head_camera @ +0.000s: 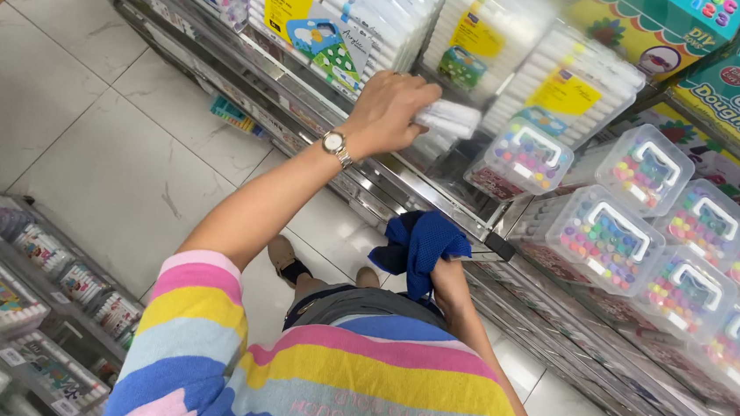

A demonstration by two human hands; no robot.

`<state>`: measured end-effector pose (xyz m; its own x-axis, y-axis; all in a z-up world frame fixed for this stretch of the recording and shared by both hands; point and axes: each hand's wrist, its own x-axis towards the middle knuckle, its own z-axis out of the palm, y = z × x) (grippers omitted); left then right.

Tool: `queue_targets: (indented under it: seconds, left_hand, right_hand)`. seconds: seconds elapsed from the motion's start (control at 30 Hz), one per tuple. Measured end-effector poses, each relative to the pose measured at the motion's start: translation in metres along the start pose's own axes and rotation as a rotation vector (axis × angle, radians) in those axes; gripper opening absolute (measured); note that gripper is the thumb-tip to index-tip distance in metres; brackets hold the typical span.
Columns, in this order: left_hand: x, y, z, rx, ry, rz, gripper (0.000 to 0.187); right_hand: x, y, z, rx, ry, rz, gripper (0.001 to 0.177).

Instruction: Wiping down various stationery products and shelves with a blue cloth in a library or shop environment.

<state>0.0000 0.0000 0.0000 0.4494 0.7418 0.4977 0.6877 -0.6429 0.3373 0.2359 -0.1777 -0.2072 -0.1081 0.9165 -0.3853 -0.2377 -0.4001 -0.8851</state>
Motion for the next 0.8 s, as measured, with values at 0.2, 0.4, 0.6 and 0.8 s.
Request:
queue_targets:
  seconds: [0.2,0.4,0.6,0.8]
  left_hand:
    - [-0.074,0.03,-0.035,-0.246,0.204,-0.391,0.048]
    - [-0.115,0.082,-0.062,-0.239,0.1,-0.461,0.043]
    - [-0.155,0.092,-0.066,-0.212,0.164,-0.653,0.039]
    - [-0.169,0.094,-0.08,-0.324,0.26,-0.763,0.05]
  right_hand:
    - [-0.035,-0.103,0.047,0.125,-0.025,-0.506,0.047]
    - [-0.045,-0.219,0.129,-0.786,-0.218,-1.124,0.053]
    - [0.0,-0.168,0.138,-0.722,-0.229,-1.281,0.05]
    - [0.024,-0.118,0.116,-0.665,-0.166,-1.195,0.049]
